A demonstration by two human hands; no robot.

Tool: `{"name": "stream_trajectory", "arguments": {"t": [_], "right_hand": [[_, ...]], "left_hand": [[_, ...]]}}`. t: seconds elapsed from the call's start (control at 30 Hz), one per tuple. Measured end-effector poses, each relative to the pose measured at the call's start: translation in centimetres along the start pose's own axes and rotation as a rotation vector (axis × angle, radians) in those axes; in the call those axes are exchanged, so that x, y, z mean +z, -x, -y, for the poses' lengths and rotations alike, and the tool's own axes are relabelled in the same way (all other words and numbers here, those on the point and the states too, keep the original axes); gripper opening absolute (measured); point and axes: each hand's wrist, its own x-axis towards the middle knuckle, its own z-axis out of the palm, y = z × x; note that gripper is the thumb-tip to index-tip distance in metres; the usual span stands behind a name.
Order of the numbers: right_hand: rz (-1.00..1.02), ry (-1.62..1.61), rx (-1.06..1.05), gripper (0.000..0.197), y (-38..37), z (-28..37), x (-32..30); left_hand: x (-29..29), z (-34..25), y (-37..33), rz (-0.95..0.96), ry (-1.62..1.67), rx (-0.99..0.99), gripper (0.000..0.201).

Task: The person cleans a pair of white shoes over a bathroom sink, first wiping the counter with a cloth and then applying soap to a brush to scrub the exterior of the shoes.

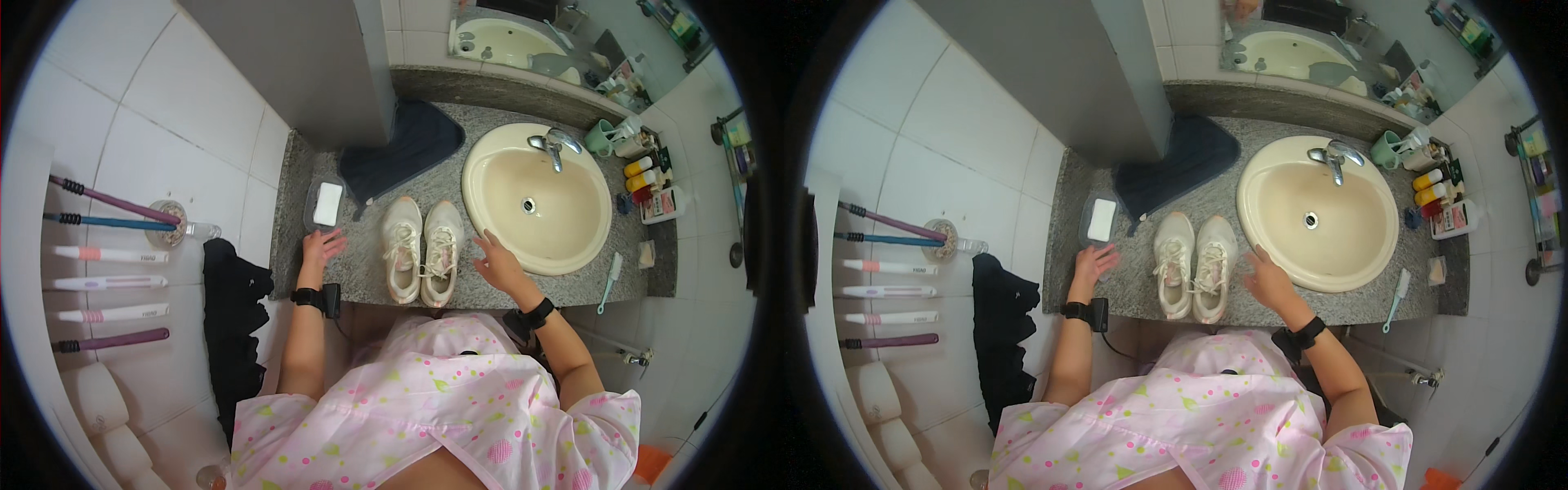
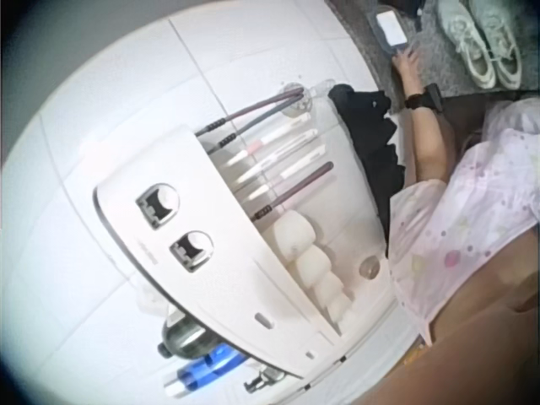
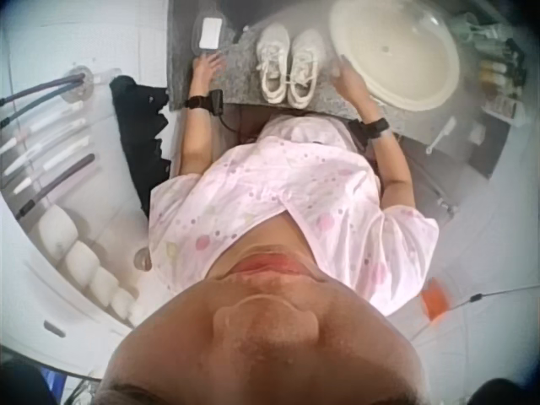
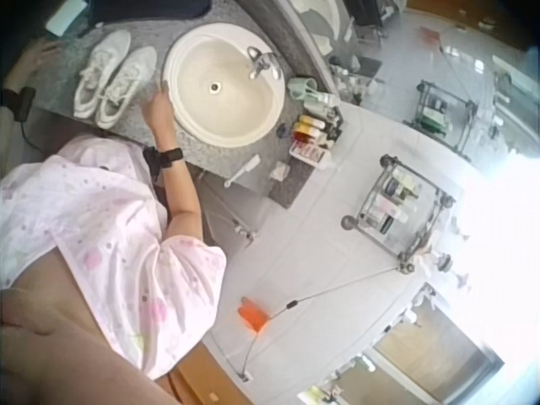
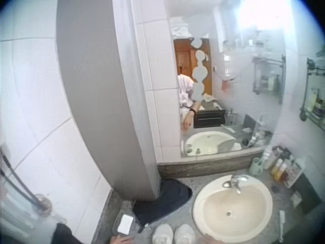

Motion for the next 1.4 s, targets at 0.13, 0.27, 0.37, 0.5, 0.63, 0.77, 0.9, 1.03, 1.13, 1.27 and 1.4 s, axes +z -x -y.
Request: {"name": "stream_trajectory", "arguments": {"t": [0.13,0.27,0.37,0.5,0.63,0.77,0.9,1.03,1.13,1.27,1.4], "right_hand": [[-0.053,-0.046,0.042,0.045,1.2,-0.4,-1.2],[-0.150,-0.023,0.071,0.040,2.5,-0.9,-3.0],[-0.210,-0.039,0.041,0.038,3.0,-0.2,-4.6],[-0.178,-0.323,0.014,0.038,3.2,0.9,-5.4],[-0.236,-0.467,-0.106,0.051,1.5,3.0,-4.4],[0.011,-0.768,0.024,0.050,1.0,4.1,-5.3],[0.254,-0.847,0.001,0.045,1.2,2.1,-4.5],[0.171,-0.820,0.012,0.036,2.3,0.5,-2.8],[0.085,-0.776,0.039,0.029,2.5,-0.7,-3.2],[-0.147,-0.493,0.032,0.020,2.9,-2.1,-3.6],[-0.256,-0.362,-0.011,0.018,3.8,-4.2,-3.8]], "left_hand": [[1.4,-0.1,-1.5,-0.129,-0.061,0.012,0.039],[1.3,0.0,-1.5,-0.275,-0.172,0.130,0.030],[-1.2,-0.1,-0.2,-0.250,-0.267,0.204,0.027],[2.0,-2.9,5.3,-0.117,-0.494,0.172,0.027],[8.2,-3.9,9.3,0.089,-0.607,0.092,0.028],[12.9,-2.7,11.6,0.306,-0.702,0.051,0.028],[14.7,-1.1,12.0,0.446,-0.771,0.030,0.025],[16.9,-0.3,12.1,0.501,-0.812,0.033,0.025],[17.9,0.1,11.4,0.552,-0.857,0.039,0.025],[19.8,1.1,11.3,0.606,-0.920,0.039,0.025],[21.1,2.3,10.8,0.592,-0.830,0.035,0.029]]}}
